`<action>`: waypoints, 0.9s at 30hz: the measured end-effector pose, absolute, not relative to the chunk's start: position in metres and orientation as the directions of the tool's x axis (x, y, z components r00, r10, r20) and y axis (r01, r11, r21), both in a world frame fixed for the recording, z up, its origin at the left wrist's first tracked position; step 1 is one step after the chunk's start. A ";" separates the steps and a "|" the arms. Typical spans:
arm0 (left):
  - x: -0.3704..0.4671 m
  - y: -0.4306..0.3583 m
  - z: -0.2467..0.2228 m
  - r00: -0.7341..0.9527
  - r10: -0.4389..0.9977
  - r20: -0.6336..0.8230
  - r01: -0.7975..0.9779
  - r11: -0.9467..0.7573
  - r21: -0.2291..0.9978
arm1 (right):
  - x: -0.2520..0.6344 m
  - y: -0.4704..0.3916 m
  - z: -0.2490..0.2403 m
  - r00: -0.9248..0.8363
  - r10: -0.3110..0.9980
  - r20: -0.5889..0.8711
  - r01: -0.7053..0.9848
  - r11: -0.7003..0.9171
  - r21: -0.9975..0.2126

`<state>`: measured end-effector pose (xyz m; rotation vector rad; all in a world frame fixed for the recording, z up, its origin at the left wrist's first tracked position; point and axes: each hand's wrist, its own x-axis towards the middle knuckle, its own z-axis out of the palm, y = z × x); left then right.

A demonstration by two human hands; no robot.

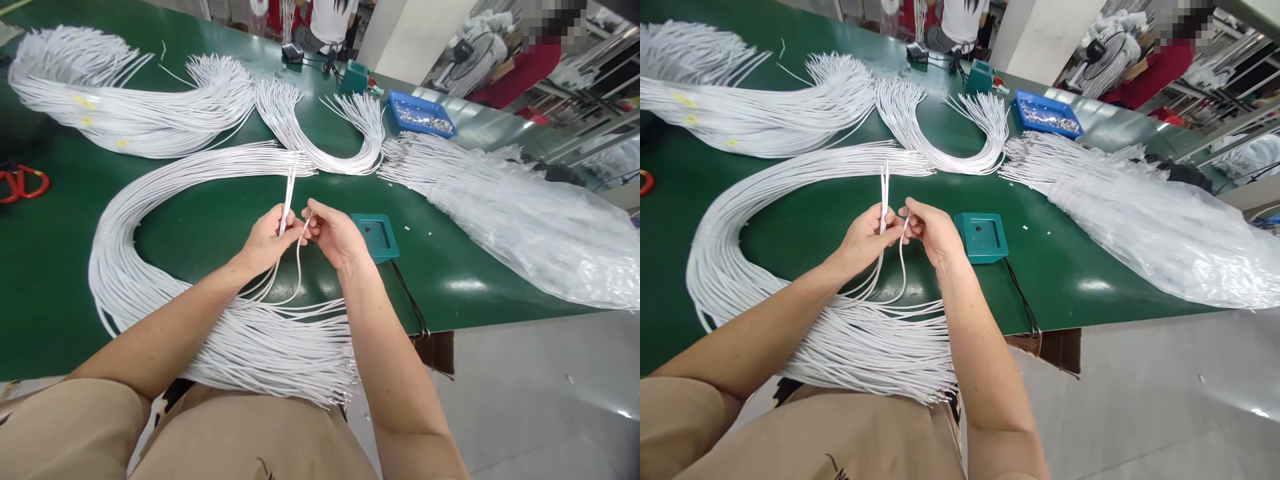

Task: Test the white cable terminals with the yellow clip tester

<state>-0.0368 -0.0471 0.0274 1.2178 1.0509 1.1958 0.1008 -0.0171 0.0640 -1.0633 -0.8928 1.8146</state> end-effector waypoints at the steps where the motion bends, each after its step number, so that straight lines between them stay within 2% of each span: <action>1: -0.037 -0.047 0.027 0.102 0.994 0.040 -0.086 -0.032 0.996 | 0.103 -0.019 0.063 -0.296 0.900 -0.321 -0.316 -0.409 -0.856; 5: -0.036 -0.047 0.026 0.080 0.996 0.048 -0.085 -0.041 0.996 | 0.109 -0.029 0.061 -0.264 0.917 -0.298 -0.324 -0.375 -0.869; 9: -0.035 -0.048 0.025 0.070 0.996 0.050 -0.119 -0.042 0.992 | 0.110 -0.038 0.061 -0.140 0.967 -0.211 -0.231 -0.239 -0.943; 13: -0.034 -0.048 0.026 0.090 0.994 0.060 -0.190 -0.042 0.981 | 0.107 -0.041 0.060 -0.008 0.998 -0.069 -0.002 -0.069 -0.998; 16: -0.034 -0.048 0.028 0.179 0.983 -0.029 -0.317 0.086 0.944 | 0.105 -0.042 0.056 0.022 0.997 0.071 0.268 0.062 -0.962; 18: -0.034 -0.047 0.029 0.250 0.960 -0.122 -0.415 0.220 0.883 | 0.104 -0.043 0.052 -0.006 0.975 0.224 0.524 0.194 -0.829; 20: -0.036 -0.045 0.030 0.308 0.930 -0.203 -0.484 0.336 0.808 | 0.105 -0.044 0.047 -0.131 0.917 0.376 0.756 0.338 -0.560; 22: -0.037 -0.043 0.031 0.339 0.903 -0.265 -0.509 0.413 0.756 | 0.108 -0.043 0.042 -0.302 0.848 0.435 0.857 0.442 -0.267; 23: -0.038 -0.042 0.031 0.345 0.893 -0.290 -0.504 0.437 0.745 | 0.110 -0.043 0.039 -0.370 0.822 0.433 0.865 0.475 -0.162; 25: -0.038 -0.041 0.031 0.332 0.887 -0.321 -0.463 0.450 0.764 | 0.116 -0.040 0.035 -0.456 0.789 0.413 0.849 0.525 -0.065; 27: -0.039 -0.040 0.030 0.282 0.901 -0.331 -0.376 0.421 0.825 | 0.125 -0.035 0.033 -0.466 0.786 0.407 0.838 0.539 -0.082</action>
